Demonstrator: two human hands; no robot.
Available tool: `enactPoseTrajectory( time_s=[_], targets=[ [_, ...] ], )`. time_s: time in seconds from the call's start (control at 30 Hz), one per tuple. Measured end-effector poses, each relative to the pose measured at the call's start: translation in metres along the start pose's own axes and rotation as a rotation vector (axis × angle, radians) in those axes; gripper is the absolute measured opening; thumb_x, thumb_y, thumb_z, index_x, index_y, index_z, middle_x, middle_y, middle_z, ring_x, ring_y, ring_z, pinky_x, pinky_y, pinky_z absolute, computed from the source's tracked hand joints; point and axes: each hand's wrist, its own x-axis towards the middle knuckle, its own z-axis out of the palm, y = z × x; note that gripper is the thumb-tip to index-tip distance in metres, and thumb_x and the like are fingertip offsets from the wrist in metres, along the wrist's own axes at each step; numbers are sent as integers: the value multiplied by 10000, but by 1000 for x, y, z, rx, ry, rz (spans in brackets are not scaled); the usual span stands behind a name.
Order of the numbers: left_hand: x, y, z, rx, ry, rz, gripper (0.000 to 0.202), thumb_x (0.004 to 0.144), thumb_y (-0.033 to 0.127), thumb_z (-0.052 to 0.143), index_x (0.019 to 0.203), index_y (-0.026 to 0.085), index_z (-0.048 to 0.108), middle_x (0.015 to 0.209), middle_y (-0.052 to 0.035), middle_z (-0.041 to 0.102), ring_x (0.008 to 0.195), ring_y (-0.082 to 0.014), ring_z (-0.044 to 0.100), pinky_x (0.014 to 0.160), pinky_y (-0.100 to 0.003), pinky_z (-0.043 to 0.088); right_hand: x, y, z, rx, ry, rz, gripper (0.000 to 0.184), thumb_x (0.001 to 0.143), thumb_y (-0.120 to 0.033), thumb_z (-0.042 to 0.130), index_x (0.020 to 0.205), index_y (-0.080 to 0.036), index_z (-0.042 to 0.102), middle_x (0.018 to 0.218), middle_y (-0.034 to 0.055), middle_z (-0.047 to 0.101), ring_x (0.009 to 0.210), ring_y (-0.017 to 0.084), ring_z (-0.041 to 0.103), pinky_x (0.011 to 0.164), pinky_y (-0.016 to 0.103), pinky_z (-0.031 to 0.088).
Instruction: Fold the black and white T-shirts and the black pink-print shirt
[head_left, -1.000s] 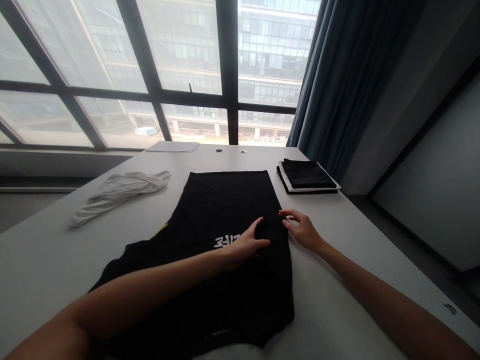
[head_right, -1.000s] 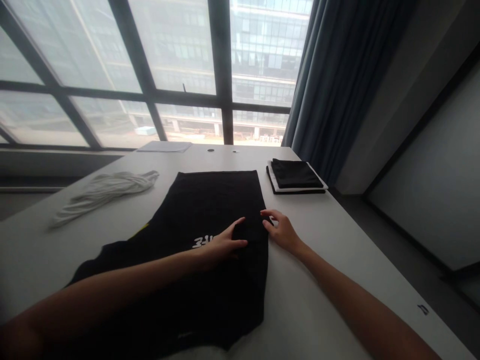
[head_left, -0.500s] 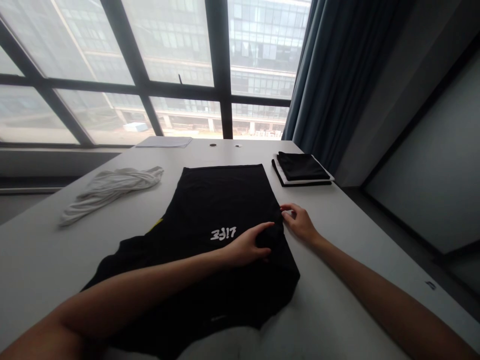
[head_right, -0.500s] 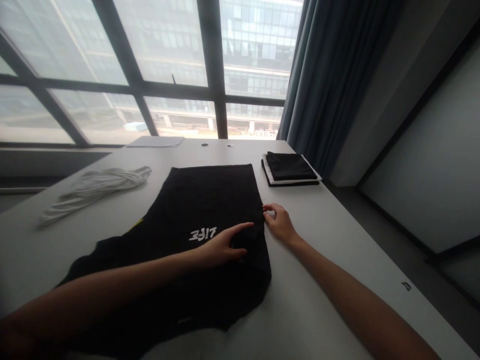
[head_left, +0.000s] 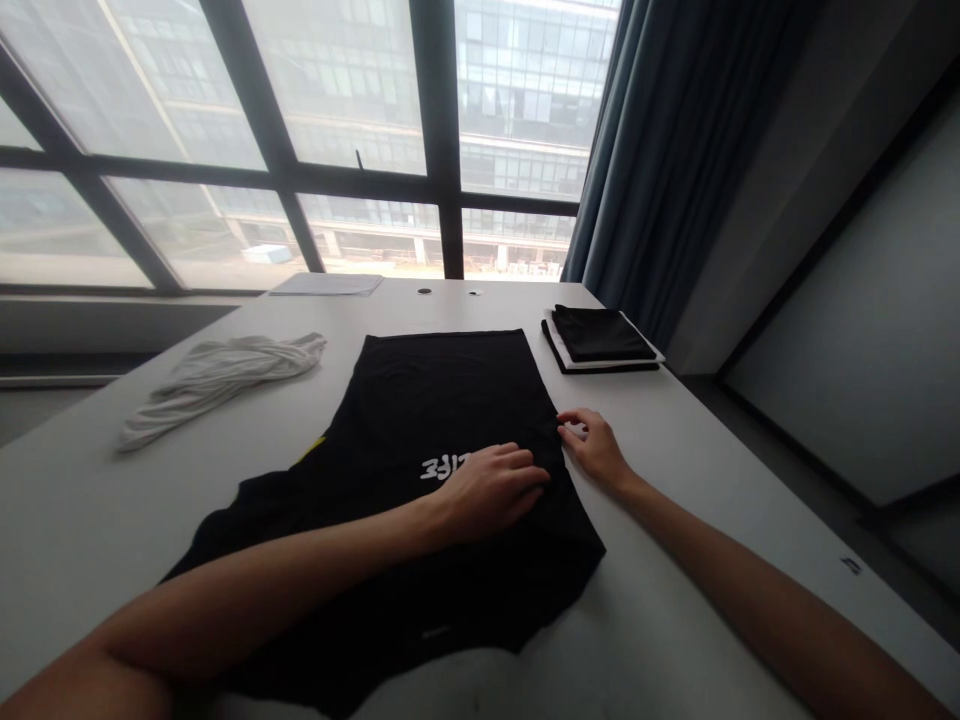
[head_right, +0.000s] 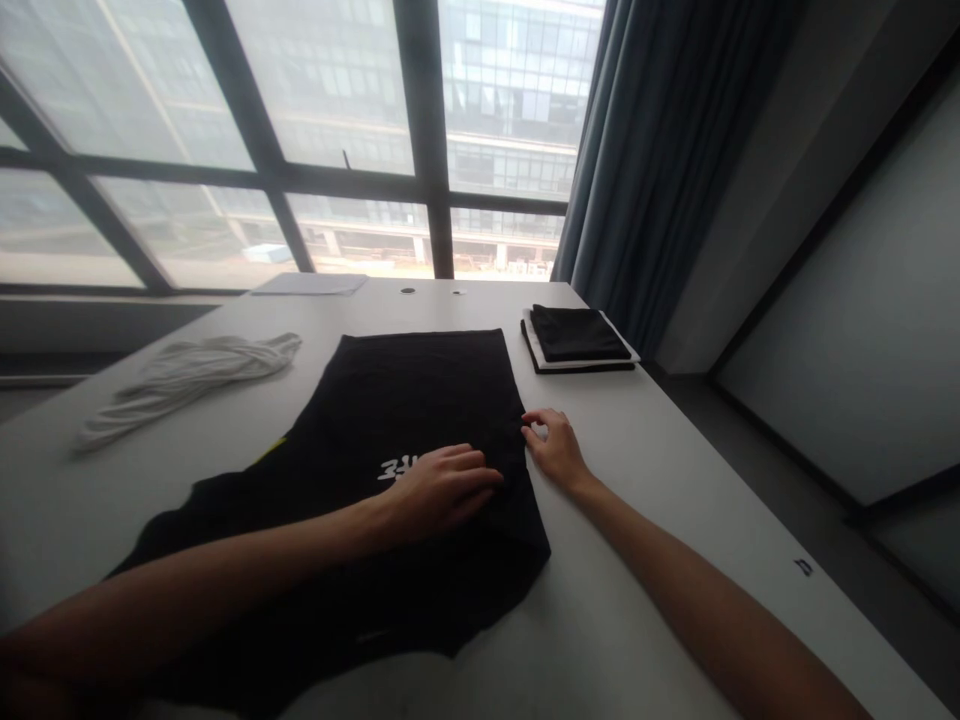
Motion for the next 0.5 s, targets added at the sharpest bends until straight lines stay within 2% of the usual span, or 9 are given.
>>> enactPoseTrajectory(
  time_s=[0.07, 0.17, 0.23, 0.3, 0.4, 0.5],
  targets=[
    [0, 6, 2, -74, -84, 209, 392, 998, 357, 506, 1349, 227, 619, 1321, -124, 628, 1237, -284, 564, 1102, -400, 382, -1, -3, -2, -26, -17, -47, 167, 860, -270, 617, 995, -236, 708, 1016, 63, 704, 1009, 249, 594, 899, 397, 467],
    [-3, 13, 11, -197, -251, 396, 619, 971, 397, 580, 1533, 207, 401, 1554, -125, 421, 1445, -310, 366, 1223, -477, 203, -2, -5, -3, -74, -39, -68, 124, 858, -243, 625, 952, -237, 706, 992, 62, 697, 1007, 253, 581, 935, 412, 447],
    [-6, 15, 16, -256, -320, 442, 692, 965, 416, 595, 1570, 226, 320, 1580, -118, 372, 1475, -318, 311, 1236, -529, 123, -1, -5, -2, -117, -37, -47, 108, 856, -226, 621, 927, -235, 701, 983, 64, 692, 1000, 256, 579, 941, 416, 440],
    [-7, 16, 19, -295, -337, 450, 706, 962, 423, 599, 1577, 249, 300, 1585, -109, 360, 1476, -320, 307, 1233, -549, 105, -1, -3, -1, -151, -26, -26, 103, 857, -218, 613, 917, -232, 696, 974, 65, 688, 984, 256, 578, 933, 414, 440],
    [-8, 18, 21, -305, -329, 457, 714, 961, 421, 602, 1578, 235, 296, 1602, -100, 320, 1488, -305, 278, 1240, -522, 100, -1, -2, 0, -173, -18, -23, 98, 865, -222, 609, 917, -223, 692, 966, 67, 681, 961, 253, 577, 910, 403, 446],
    [-8, 20, 21, -263, -316, 459, 655, 959, 411, 610, 1545, 228, 380, 1612, -79, 305, 1501, -293, 249, 1250, -487, 81, -1, -3, 0, -178, -16, -18, 101, 872, -226, 605, 915, -218, 696, 962, 68, 678, 961, 250, 576, 910, 396, 444]
  ],
)
